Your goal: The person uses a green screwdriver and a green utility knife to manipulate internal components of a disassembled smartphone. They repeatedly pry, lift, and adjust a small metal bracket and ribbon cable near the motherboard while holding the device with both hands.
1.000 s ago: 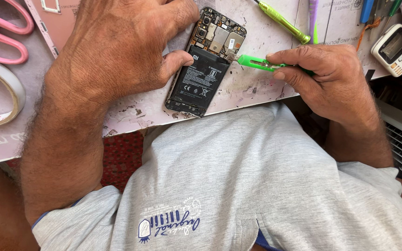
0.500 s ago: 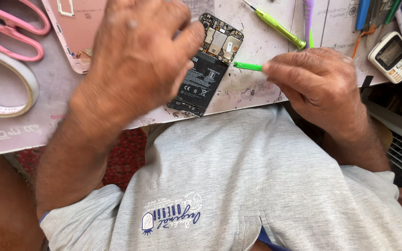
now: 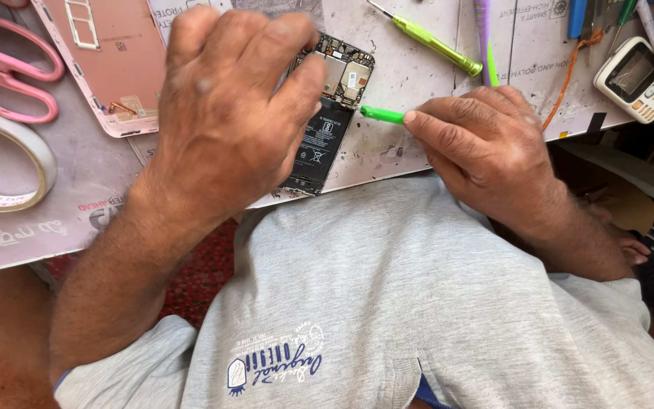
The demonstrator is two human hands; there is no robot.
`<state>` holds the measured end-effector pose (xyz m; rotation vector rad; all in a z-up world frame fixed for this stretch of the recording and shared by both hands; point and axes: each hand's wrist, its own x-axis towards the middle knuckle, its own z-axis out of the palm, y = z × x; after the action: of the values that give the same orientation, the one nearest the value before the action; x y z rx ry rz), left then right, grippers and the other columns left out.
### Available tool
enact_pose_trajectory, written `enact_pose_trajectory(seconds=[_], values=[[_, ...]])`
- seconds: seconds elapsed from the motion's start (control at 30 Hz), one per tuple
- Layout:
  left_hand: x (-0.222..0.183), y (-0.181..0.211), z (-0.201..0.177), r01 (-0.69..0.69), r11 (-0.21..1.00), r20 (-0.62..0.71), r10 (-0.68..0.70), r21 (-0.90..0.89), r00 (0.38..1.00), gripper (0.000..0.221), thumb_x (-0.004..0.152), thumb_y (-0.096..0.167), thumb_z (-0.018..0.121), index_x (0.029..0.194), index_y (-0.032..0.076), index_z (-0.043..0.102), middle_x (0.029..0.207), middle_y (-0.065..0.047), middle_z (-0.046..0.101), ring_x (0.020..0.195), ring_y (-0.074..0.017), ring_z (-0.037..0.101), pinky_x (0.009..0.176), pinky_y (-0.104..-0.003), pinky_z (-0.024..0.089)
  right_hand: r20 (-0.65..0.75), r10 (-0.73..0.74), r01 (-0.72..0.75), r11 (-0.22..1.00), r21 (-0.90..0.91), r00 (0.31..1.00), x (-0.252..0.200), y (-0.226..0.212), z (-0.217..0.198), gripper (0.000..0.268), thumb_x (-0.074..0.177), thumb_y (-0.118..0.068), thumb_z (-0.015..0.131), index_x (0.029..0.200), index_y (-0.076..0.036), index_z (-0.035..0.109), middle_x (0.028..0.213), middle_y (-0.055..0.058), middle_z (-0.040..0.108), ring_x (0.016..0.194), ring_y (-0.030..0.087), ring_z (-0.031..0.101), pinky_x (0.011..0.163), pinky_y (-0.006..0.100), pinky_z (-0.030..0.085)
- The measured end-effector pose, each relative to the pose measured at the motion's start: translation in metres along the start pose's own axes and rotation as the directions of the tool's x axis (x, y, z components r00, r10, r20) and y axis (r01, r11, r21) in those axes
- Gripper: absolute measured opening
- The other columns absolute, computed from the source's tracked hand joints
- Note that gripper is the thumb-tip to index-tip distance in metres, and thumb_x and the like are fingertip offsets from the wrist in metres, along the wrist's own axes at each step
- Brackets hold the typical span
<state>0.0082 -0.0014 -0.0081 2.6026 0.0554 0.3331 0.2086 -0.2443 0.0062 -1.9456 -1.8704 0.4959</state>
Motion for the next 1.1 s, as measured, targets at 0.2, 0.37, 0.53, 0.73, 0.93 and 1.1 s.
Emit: enact_pose_trajectory(seconds=[0.2, 0.37, 0.53, 0.73, 0.93, 1.1], values=[[0.025, -0.009, 0.008, -0.071, 0.997, 0.079, 0.067, 0.036, 0.995, 0.021, 0.102, 0.008, 0.066, 0.122, 0.003, 0.071, 0.127, -0.004, 0.062, 0.128, -0.0212, 0.053, 0.118, -0.044, 0.031, -0.027, 0.040, -0.038, 0.998, 0.043, 0.999, -0.008, -0.002, 0.006, 0.038, 0.095, -0.002, 0.082, 0.129, -0.015, 0.072, 0.116, 0.004, 0.072, 0.094, 0.022, 0.065, 0.083, 0.042, 0.048], [0.040, -0.008, 0.007, -0.026, 0.997, 0.177, 0.038, -0.070, 0.983, 0.023, 0.100, 0.012, 0.072, 0.121, 0.002, 0.071, 0.121, -0.008, 0.063, 0.125, -0.0258, 0.054, 0.115, -0.047, 0.033, -0.082, 0.043, -0.036, 0.996, 0.086, 0.996, -0.014, 0.003, 0.015, 0.037, 0.095, -0.004, 0.083, 0.129, -0.015, 0.073, 0.116, 0.005, 0.071, 0.092, 0.022, 0.063, 0.082, 0.041, 0.047], [0.048, -0.007, 0.007, -0.055, 0.997, 0.205, 0.064, -0.054, 0.977, 0.028, 0.093, 0.012, 0.074, 0.119, 0.004, 0.073, 0.117, -0.009, 0.062, 0.124, -0.0278, 0.055, 0.112, -0.047, 0.034, -0.101, 0.029, -0.020, 0.996, 0.085, 0.994, -0.017, 0.012, 0.016, 0.033, 0.096, -0.006, 0.083, 0.126, -0.014, 0.074, 0.112, 0.005, 0.072, 0.091, 0.021, 0.063, 0.080, 0.041, 0.047], [0.049, -0.006, 0.014, -0.052, 0.996, 0.202, 0.066, -0.075, 0.977, 0.018, 0.099, 0.003, 0.070, 0.118, 0.002, 0.073, 0.118, -0.009, 0.061, 0.121, -0.0245, 0.055, 0.115, -0.046, 0.036, -0.196, 0.045, -0.031, 0.997, 0.074, 0.980, -0.019, 0.014, 0.017, 0.024, 0.103, -0.004, 0.080, 0.125, -0.007, 0.072, 0.104, 0.011, 0.075, 0.086, 0.021, 0.069, 0.071, 0.039, 0.054], [0.046, -0.007, 0.014, -0.039, 0.993, 0.200, 0.061, -0.115, 0.978, 0.024, 0.096, 0.003, 0.073, 0.120, 0.002, 0.071, 0.120, -0.009, 0.061, 0.123, -0.0269, 0.055, 0.116, -0.047, 0.035, -0.137, 0.211, -0.165, 0.945, 0.284, 0.968, -0.021, 0.008, 0.011, 0.025, 0.106, -0.005, 0.077, 0.127, 0.002, 0.065, 0.105, 0.017, 0.075, 0.090, 0.025, 0.077, 0.066, 0.032, 0.062], [0.044, -0.009, 0.014, -0.026, 0.989, 0.207, 0.055, -0.143, 0.977, 0.032, 0.091, 0.004, 0.078, 0.123, 0.002, 0.070, 0.121, -0.009, 0.060, 0.128, -0.0289, 0.053, 0.117, -0.050, 0.032, -0.112, 0.284, -0.244, 0.928, 0.280, 0.952, -0.019, 0.004, 0.009, 0.024, 0.109, -0.006, 0.077, 0.129, 0.001, 0.066, 0.101, 0.016, 0.074, 0.083, 0.022, 0.076, 0.067, 0.030, 0.061]])
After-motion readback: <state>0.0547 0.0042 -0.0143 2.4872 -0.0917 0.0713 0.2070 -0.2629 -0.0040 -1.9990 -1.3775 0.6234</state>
